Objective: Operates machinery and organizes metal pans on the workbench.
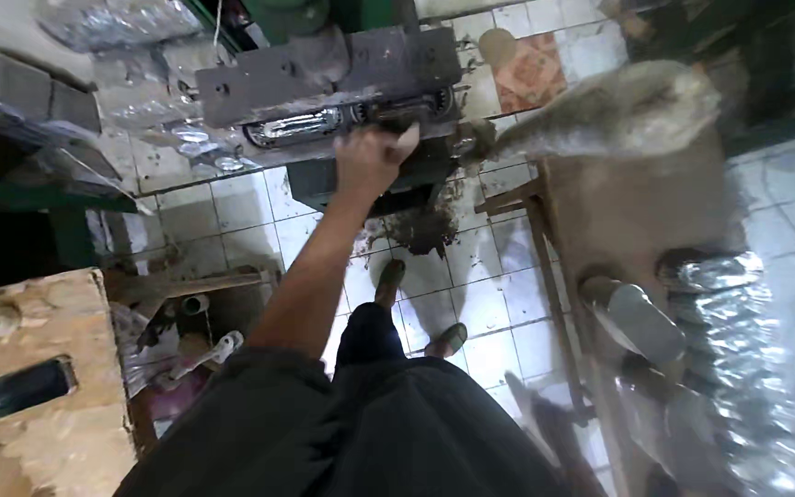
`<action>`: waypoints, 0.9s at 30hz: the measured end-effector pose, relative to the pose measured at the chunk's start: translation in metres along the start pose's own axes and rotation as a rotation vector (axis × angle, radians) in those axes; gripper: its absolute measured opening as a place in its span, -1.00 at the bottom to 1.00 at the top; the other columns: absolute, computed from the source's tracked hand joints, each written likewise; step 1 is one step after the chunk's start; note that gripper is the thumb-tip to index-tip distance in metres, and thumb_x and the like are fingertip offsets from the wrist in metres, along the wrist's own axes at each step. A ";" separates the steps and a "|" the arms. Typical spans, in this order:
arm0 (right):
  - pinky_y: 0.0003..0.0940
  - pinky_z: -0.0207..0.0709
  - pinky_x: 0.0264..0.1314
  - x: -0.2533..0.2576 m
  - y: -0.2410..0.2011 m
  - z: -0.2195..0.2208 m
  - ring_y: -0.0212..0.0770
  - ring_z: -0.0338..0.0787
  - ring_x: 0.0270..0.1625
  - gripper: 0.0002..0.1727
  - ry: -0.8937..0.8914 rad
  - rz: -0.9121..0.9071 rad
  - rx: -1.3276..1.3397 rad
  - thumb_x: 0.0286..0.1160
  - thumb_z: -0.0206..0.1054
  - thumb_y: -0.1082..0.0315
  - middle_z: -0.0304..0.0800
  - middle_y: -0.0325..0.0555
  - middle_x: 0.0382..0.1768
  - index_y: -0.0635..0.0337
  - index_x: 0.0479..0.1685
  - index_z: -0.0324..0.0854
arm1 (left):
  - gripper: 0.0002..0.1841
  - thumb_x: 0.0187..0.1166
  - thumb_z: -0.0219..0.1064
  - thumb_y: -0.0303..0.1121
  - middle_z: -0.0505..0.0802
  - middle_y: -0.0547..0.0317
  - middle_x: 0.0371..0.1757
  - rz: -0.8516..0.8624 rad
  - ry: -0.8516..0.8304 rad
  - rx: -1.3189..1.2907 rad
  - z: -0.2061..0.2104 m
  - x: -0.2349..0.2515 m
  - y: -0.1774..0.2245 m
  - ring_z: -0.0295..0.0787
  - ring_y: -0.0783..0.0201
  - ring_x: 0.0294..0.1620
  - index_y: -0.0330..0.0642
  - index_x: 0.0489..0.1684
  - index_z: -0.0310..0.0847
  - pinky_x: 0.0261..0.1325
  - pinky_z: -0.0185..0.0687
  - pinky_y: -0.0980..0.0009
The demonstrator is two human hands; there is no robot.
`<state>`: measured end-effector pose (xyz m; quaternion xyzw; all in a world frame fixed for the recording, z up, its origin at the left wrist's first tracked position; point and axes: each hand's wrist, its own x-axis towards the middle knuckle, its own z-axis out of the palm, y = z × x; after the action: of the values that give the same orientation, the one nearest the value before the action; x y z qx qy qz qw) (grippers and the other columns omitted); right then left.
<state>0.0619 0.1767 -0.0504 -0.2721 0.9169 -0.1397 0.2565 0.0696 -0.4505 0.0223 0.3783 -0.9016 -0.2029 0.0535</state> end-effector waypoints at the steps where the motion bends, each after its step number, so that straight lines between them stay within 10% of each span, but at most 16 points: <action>1: 0.13 0.56 0.48 0.050 -0.024 -0.017 0.18 0.82 0.24 -0.61 -0.254 0.167 0.021 0.81 0.13 0.25 0.86 0.28 0.12 0.26 0.33 0.73 | -0.72 0.60 0.33 -0.06 0.70 0.04 0.51 -0.013 -0.044 -0.006 -0.006 -0.009 -0.028 0.48 -0.19 0.59 0.04 0.00 0.87 0.56 0.22 -0.43; 4: 0.33 0.52 0.43 0.195 -0.177 -0.065 0.30 0.76 0.33 -0.59 -0.368 -0.046 -0.161 0.75 0.10 0.42 0.80 0.27 0.26 0.10 0.46 0.68 | -0.69 0.62 0.34 -0.10 0.53 -0.15 0.67 -0.031 0.021 0.023 -0.008 -0.016 -0.122 0.15 -0.39 0.77 -0.05 0.12 0.81 0.67 -0.30 -0.62; 6: 0.36 0.64 0.22 0.259 -0.273 -0.075 0.30 0.82 0.22 -0.55 -0.103 -0.398 -0.258 0.56 0.20 0.57 0.81 0.22 0.26 0.00 0.33 0.78 | -0.63 0.74 0.19 -0.10 0.70 -0.16 0.48 0.013 0.156 0.020 -0.011 -0.030 -0.141 0.42 -0.33 0.63 -0.15 0.21 0.74 0.69 -0.36 -0.61; 9: 0.19 0.63 0.40 0.344 -0.361 -0.071 0.21 0.72 0.43 -0.52 0.280 -0.742 -0.285 0.42 0.29 0.60 0.72 0.10 0.43 -0.15 0.21 0.81 | -0.58 0.81 0.13 -0.09 0.80 -0.22 0.12 -0.039 0.158 -0.187 -0.039 -0.089 -0.121 0.73 -0.16 0.23 -0.31 0.22 0.64 0.60 0.25 -0.38; 10: 0.20 0.54 0.52 0.369 -0.372 -0.072 0.23 0.62 0.55 -0.48 0.282 -0.740 -0.303 0.42 0.27 0.60 0.64 0.07 0.54 -0.17 0.26 0.79 | -0.57 0.76 0.22 -0.10 0.82 -0.19 0.02 -0.093 0.070 -0.281 -0.044 -0.119 -0.122 0.80 -0.08 0.00 -0.30 0.32 0.59 0.25 0.62 -0.25; 12: 0.24 0.44 0.60 0.407 -0.374 -0.077 0.27 0.50 0.66 -0.45 0.255 -0.669 -0.329 0.41 0.32 0.58 0.57 0.01 0.61 -0.18 0.34 0.75 | -0.42 0.63 0.41 -0.09 0.87 -0.10 -0.12 -0.261 -0.202 -0.432 -0.036 -0.182 -0.143 0.84 0.00 -0.20 -0.12 0.59 0.47 -0.02 0.77 -0.13; 16: 0.14 0.53 0.55 0.436 -0.407 -0.055 0.13 0.61 0.58 -0.46 0.217 -0.701 -0.373 0.38 0.33 0.56 0.74 -0.11 0.47 -0.17 0.33 0.79 | -0.66 0.47 0.54 -0.27 0.82 -0.23 0.19 -0.527 -0.801 -0.551 0.020 -0.312 -0.187 0.75 -0.10 0.27 -0.32 0.08 0.78 0.42 0.59 -0.12; 18: 0.18 0.65 0.34 0.435 -0.440 -0.044 0.12 0.77 0.38 -0.53 0.147 -0.666 -0.415 0.49 0.30 0.50 0.85 -0.10 0.28 -0.25 0.27 0.80 | -0.52 0.29 0.51 -0.38 0.60 -0.17 0.54 -0.657 -0.685 -0.873 0.045 -0.371 -0.194 0.56 0.03 0.51 -0.35 0.23 0.66 0.52 0.54 0.09; 21: 0.29 0.64 0.24 0.435 -0.451 -0.053 0.21 0.82 0.27 -0.46 0.039 -0.616 -0.431 0.52 0.24 0.51 0.87 0.01 0.22 -0.33 0.36 0.74 | -0.56 0.54 0.37 -0.35 0.77 -0.02 0.31 -0.808 -0.542 -1.025 0.045 -0.380 -0.187 0.70 0.24 0.29 -0.28 0.39 0.59 0.38 0.65 0.23; 24: 0.11 0.52 0.57 0.436 -0.434 -0.059 0.09 0.63 0.57 -0.36 -0.004 -0.747 -0.375 0.49 0.18 0.66 0.71 -0.08 0.48 -0.19 0.48 0.67 | -0.64 0.73 0.24 -0.20 0.80 -0.05 0.03 -0.859 -0.421 -0.864 0.048 -0.372 -0.182 0.73 0.22 -0.01 -0.29 0.26 0.62 0.14 0.67 0.16; 27: 0.03 0.21 0.83 0.423 -0.440 -0.024 0.05 0.45 0.73 -0.26 0.104 -0.779 -0.325 0.36 0.23 0.69 0.60 -0.11 0.61 -0.16 0.57 0.62 | -0.55 0.83 0.13 -0.19 0.75 -0.29 0.30 -0.862 -0.402 -0.788 0.055 -0.372 -0.178 0.71 -0.01 0.30 -0.36 0.46 0.51 0.42 0.57 0.00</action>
<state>-0.0682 -0.4196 -0.0231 -0.6276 0.7675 -0.0932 0.0916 0.4367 -0.2832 -0.0794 0.6148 -0.5170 -0.5916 -0.0686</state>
